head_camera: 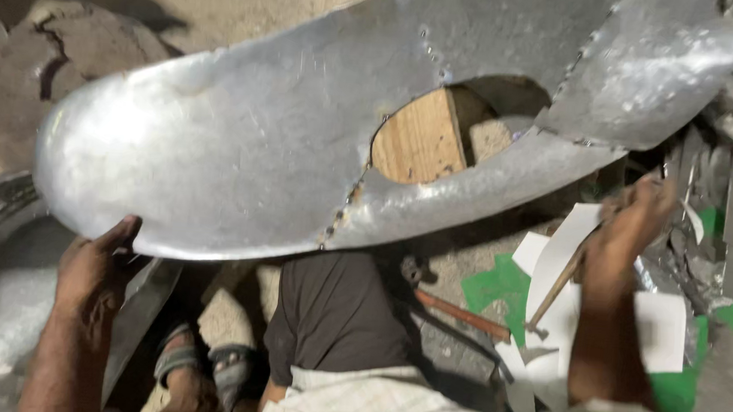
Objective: The person sits on the floor and uses a hammer to shape a large, curved metal sheet with a central hole. They repeatedly strike the metal along its seams and edges to flatten and smooth the surface.
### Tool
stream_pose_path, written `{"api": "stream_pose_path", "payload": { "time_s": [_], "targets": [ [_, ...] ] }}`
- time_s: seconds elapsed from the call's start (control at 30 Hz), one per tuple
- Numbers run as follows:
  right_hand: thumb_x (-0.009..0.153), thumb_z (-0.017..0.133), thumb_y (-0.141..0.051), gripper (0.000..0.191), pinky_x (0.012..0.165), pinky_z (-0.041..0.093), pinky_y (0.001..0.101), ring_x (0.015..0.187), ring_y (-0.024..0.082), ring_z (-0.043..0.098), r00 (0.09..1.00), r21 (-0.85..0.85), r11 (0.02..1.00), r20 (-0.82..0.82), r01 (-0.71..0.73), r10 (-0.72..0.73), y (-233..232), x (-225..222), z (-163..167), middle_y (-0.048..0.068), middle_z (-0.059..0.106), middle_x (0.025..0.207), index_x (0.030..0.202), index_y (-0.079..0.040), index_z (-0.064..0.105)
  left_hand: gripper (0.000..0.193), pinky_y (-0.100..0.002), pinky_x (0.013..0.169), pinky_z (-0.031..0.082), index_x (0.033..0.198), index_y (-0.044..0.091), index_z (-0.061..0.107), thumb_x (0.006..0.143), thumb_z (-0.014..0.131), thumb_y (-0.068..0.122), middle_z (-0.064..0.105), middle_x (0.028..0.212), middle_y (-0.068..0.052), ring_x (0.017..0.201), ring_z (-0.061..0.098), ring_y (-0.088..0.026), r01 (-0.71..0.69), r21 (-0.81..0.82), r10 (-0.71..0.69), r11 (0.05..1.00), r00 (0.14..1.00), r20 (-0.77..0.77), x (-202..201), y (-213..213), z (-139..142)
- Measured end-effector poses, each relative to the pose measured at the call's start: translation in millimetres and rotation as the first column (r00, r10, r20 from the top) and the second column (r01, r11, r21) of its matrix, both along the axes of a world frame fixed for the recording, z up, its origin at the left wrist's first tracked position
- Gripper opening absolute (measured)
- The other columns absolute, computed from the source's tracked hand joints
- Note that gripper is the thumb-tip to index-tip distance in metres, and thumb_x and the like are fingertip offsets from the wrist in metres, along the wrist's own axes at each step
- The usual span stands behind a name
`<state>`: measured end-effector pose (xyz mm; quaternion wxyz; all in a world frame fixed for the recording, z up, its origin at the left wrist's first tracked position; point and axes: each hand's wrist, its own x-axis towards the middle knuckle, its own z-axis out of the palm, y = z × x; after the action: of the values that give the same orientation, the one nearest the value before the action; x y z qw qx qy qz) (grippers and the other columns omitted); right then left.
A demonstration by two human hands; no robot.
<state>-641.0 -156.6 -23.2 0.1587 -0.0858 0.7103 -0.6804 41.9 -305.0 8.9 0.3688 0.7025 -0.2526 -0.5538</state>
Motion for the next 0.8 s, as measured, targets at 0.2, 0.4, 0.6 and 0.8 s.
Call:
{"api": "stream_pose_path", "payload": {
  "time_s": [0.2, 0.4, 0.6, 0.8],
  "targets": [
    [0.100, 0.054, -0.042, 0.073, 0.105, 0.048, 0.0465, 0.134, 0.033, 0.054, 0.949, 0.049, 0.954, 0.128, -0.296, 0.288, 6.2, 95.9, -22.4, 0.021, 0.052, 0.147, 0.160, -0.005, 0.034, 0.048, -0.046, 0.074, 0.054, 0.128, -0.012, 0.062, 0.087, 0.078, 0.007, 0.068, 0.107, -0.022, 0.083, 0.066, -0.032, -0.199, -0.200, 0.242, 0.959, 0.945, 0.220, -19.1, -76.4, 13.3],
    [0.091, 0.066, -0.001, 0.082, 0.092, 0.050, 0.0377, 0.112, 0.023, 0.058, 0.918, -0.022, 0.931, 0.157, -0.364, 0.363, 2.4, 136.6, -26.2, 0.016, 0.055, 0.131, 0.163, -0.008, 0.027, 0.045, -0.036, 0.083, 0.056, 0.118, -0.013, 0.064, 0.082, 0.070, 0.013, 0.074, 0.111, -0.019, 0.092, 0.074, -0.023, -0.311, -0.366, 0.450, 0.877, 0.797, 0.402, -20.2, -93.2, 5.4],
    [0.090, 0.060, 0.001, 0.070, 0.084, 0.056, 0.0340, 0.099, 0.019, 0.065, 0.879, -0.245, 0.938, 0.351, -0.247, 0.323, -1.2, 127.4, -31.9, 0.009, 0.066, 0.115, 0.158, -0.004, 0.043, 0.035, -0.037, 0.075, 0.064, 0.098, -0.023, 0.066, 0.088, 0.073, 0.010, 0.077, 0.105, -0.021, 0.082, 0.076, -0.022, -0.577, -0.405, 0.590, 0.709, 0.800, -0.106, -24.0, -104.6, -16.6],
    [0.092, 0.066, 0.005, 0.058, 0.088, 0.055, 0.0330, 0.103, 0.019, 0.064, 0.909, -0.192, 0.940, 0.257, -0.284, 0.327, -23.2, 114.5, -25.6, 0.010, 0.066, 0.117, 0.147, -0.003, 0.052, 0.045, -0.039, 0.077, 0.069, 0.095, -0.018, 0.067, 0.100, 0.072, 0.026, 0.079, 0.099, -0.020, 0.084, 0.081, -0.024, -0.478, -0.508, 0.513, 0.717, 0.854, -0.080, -22.1, -97.2, -37.3]
  ]
}}
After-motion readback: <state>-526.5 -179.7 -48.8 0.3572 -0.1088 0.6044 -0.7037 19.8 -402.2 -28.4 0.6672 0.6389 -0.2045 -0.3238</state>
